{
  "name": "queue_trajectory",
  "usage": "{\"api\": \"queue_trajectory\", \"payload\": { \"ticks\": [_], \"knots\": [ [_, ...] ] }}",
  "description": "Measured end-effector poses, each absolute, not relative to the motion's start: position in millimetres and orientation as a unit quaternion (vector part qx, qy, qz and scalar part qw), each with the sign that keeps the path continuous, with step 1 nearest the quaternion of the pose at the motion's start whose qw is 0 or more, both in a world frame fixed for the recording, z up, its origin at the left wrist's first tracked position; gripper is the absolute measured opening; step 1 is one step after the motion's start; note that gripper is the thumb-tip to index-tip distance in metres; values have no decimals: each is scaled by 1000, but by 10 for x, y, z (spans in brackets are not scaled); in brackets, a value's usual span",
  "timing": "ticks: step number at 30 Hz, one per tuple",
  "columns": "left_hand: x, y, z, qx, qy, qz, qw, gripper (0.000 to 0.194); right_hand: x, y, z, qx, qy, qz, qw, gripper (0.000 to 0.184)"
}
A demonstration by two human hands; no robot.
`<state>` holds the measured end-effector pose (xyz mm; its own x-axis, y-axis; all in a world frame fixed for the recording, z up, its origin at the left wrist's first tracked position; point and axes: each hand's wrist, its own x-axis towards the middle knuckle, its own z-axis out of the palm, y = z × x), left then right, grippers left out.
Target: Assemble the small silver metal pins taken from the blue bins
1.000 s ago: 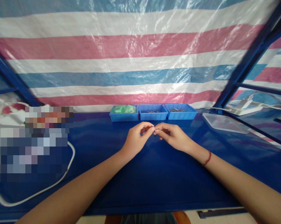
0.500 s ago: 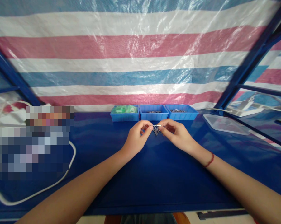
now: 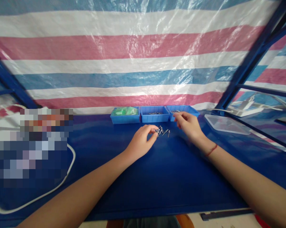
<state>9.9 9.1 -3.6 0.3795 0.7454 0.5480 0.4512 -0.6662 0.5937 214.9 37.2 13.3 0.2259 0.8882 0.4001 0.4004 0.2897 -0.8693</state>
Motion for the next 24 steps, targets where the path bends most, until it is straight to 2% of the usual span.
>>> {"api": "queue_trajectory", "payload": {
  "ticks": [4,10,15,24],
  "knots": [
    [106,72,-49,879,332,325,110,16,2358,578,139,-619,-483,200,586,23],
    [113,28,-75,900,360,241,54,28,2357,596,188,-617,-406,333,586,18],
    [124,54,-96,890,389,238,35,25,2221,488,172,-590,-489,322,556,15],
    [31,171,-83,865,415,277,58,17,2039,349,0,-541,-662,267,444,28]
  ]
}}
